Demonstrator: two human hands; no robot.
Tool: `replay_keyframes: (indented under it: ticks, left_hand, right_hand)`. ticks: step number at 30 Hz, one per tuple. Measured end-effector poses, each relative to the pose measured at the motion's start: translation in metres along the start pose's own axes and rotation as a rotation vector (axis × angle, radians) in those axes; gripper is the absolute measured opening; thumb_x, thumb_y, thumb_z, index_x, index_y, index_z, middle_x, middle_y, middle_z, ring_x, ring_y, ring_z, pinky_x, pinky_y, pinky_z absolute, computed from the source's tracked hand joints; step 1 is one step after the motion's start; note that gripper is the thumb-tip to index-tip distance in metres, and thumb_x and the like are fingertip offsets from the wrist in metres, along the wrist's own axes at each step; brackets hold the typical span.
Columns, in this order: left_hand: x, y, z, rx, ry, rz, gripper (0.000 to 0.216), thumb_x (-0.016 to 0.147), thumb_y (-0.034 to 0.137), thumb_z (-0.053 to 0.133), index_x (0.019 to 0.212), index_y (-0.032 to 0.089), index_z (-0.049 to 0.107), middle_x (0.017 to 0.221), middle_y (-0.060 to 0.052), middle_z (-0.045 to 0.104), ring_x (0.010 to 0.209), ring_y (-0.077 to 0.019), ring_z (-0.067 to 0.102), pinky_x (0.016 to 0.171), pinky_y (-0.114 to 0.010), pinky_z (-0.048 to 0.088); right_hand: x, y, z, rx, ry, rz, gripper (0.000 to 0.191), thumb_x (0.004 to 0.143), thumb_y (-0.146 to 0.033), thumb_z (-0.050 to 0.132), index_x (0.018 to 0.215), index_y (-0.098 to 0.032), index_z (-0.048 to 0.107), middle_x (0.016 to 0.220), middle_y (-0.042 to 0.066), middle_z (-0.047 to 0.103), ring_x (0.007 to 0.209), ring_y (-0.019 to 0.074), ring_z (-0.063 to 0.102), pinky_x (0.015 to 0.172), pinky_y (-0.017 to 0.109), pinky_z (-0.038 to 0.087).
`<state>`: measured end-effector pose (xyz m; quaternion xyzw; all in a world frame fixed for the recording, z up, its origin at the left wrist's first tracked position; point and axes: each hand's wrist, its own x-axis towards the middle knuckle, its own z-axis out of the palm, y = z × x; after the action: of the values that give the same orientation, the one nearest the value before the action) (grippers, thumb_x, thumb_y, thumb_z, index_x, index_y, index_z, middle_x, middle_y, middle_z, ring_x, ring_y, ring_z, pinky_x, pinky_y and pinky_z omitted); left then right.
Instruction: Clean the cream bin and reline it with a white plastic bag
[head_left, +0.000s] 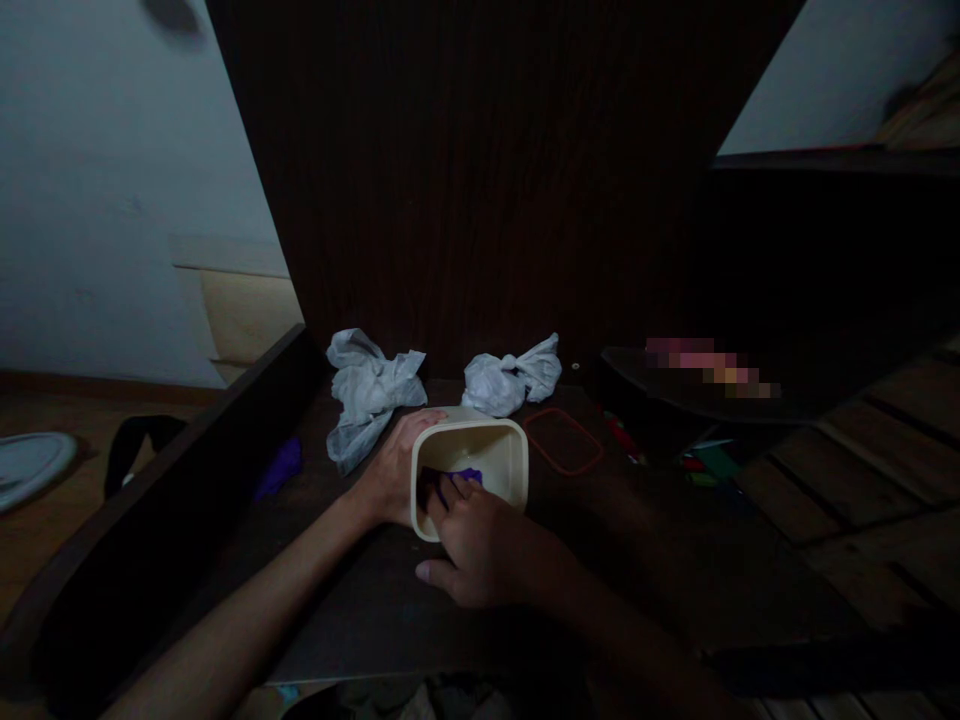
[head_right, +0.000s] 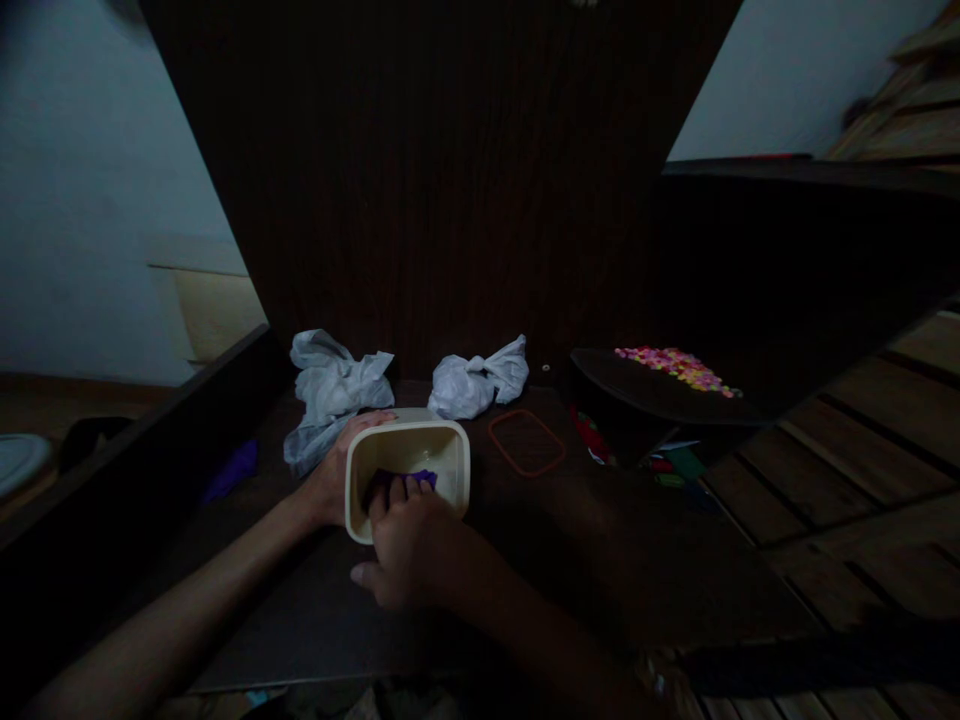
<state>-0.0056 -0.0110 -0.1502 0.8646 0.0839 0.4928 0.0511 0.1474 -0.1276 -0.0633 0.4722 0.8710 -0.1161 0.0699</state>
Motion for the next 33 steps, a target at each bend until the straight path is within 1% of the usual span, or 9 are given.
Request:
replay_keyframes:
  ticks: [4,8,12,16,20,23,27,30,33]
  left_hand:
    - [0.001,-0.001,-0.003,-0.028,-0.017,-0.011,0.121,0.057,0.06,0.086,0.153,0.022,0.023,0.137,-0.02,0.053,0.124,-0.0432,0.057,0.1,-0.065,0.049]
    - [0.001,0.001,-0.007,-0.049,-0.047,-0.085,0.122,0.054,0.059,0.088,0.153,0.025,0.024,0.139,-0.02,0.052,0.125,-0.0445,0.056,0.102,-0.065,0.049]
    - [0.004,0.002,-0.009,-0.051,-0.063,-0.107,0.12,0.058,0.057,0.087,0.154,0.026,0.023,0.139,-0.019,0.05,0.128,-0.045,0.054,0.103,-0.066,0.049]
    - [0.005,0.003,-0.009,-0.049,-0.062,-0.075,0.121,0.06,0.055,0.087,0.156,0.025,0.02,0.139,-0.02,0.051,0.127,-0.0448,0.055,0.104,-0.067,0.049]
    - [0.003,0.004,-0.011,-0.068,-0.084,-0.111,0.12,0.061,0.051,0.088,0.157,0.026,0.02,0.147,-0.019,0.047,0.134,-0.0446,0.051,0.109,-0.066,0.047]
    - [0.0,0.004,-0.012,-0.073,-0.108,-0.16,0.122,0.064,0.05,0.087,0.159,0.026,0.015,0.156,-0.019,0.039,0.142,-0.044,0.044,0.115,-0.066,0.043]
    - [-0.001,0.004,-0.011,-0.035,-0.136,-0.148,0.121,0.07,0.05,0.083,0.161,0.019,0.01,0.163,-0.022,0.027,0.147,-0.0447,0.036,0.119,-0.064,0.038]
    - [0.001,0.005,-0.009,-0.005,-0.115,-0.133,0.117,0.072,0.048,0.084,0.16,0.019,0.012,0.16,-0.024,0.032,0.147,-0.0426,0.038,0.117,-0.062,0.04]
    - [0.002,0.005,-0.008,0.021,-0.047,-0.111,0.11,0.072,0.041,0.085,0.158,0.02,0.019,0.155,-0.025,0.039,0.143,-0.0415,0.043,0.112,-0.062,0.045]
  right_hand:
    - [-0.026,-0.001,0.007,-0.061,0.073,-0.023,0.071,0.094,-0.041,0.064,0.148,0.001,0.043,0.145,0.034,0.051,0.137,0.0418,0.05,0.111,0.054,0.044]
    - [-0.041,0.008,0.032,-0.261,0.334,-0.017,0.057,0.094,-0.033,0.066,0.141,-0.005,0.052,0.135,0.026,0.062,0.125,0.0346,0.062,0.106,0.046,0.05]
    - [-0.042,0.021,0.05,-0.444,0.515,-0.024,0.037,0.095,-0.02,0.061,0.128,-0.004,0.061,0.119,0.021,0.071,0.113,0.0302,0.067,0.111,0.049,0.046]
    - [-0.036,0.032,0.051,-0.46,0.576,-0.063,0.024,0.096,-0.011,0.054,0.117,-0.004,0.064,0.103,0.015,0.073,0.101,0.0239,0.069,0.116,0.046,0.041]
    - [-0.029,0.038,0.054,-0.498,0.636,-0.106,0.021,0.097,-0.01,0.052,0.112,-0.004,0.066,0.093,0.013,0.072,0.095,0.0235,0.068,0.115,0.045,0.042]
    - [-0.025,0.039,0.057,-0.516,0.68,-0.115,0.022,0.097,-0.01,0.051,0.111,-0.003,0.066,0.093,0.014,0.073,0.095,0.0237,0.068,0.113,0.044,0.043]
    - [-0.023,0.04,0.058,-0.469,0.69,-0.119,0.022,0.096,-0.008,0.049,0.11,-0.004,0.066,0.089,0.012,0.073,0.089,0.0221,0.069,0.112,0.044,0.043]
    - [-0.022,0.04,0.057,-0.395,0.702,-0.111,0.024,0.095,-0.006,0.047,0.113,-0.004,0.064,0.094,0.013,0.073,0.089,0.0216,0.069,0.108,0.043,0.044]
    - [-0.02,0.038,0.056,-0.304,0.707,-0.083,0.028,0.094,-0.004,0.046,0.117,-0.004,0.062,0.1,0.014,0.075,0.091,0.0213,0.07,0.107,0.043,0.044]
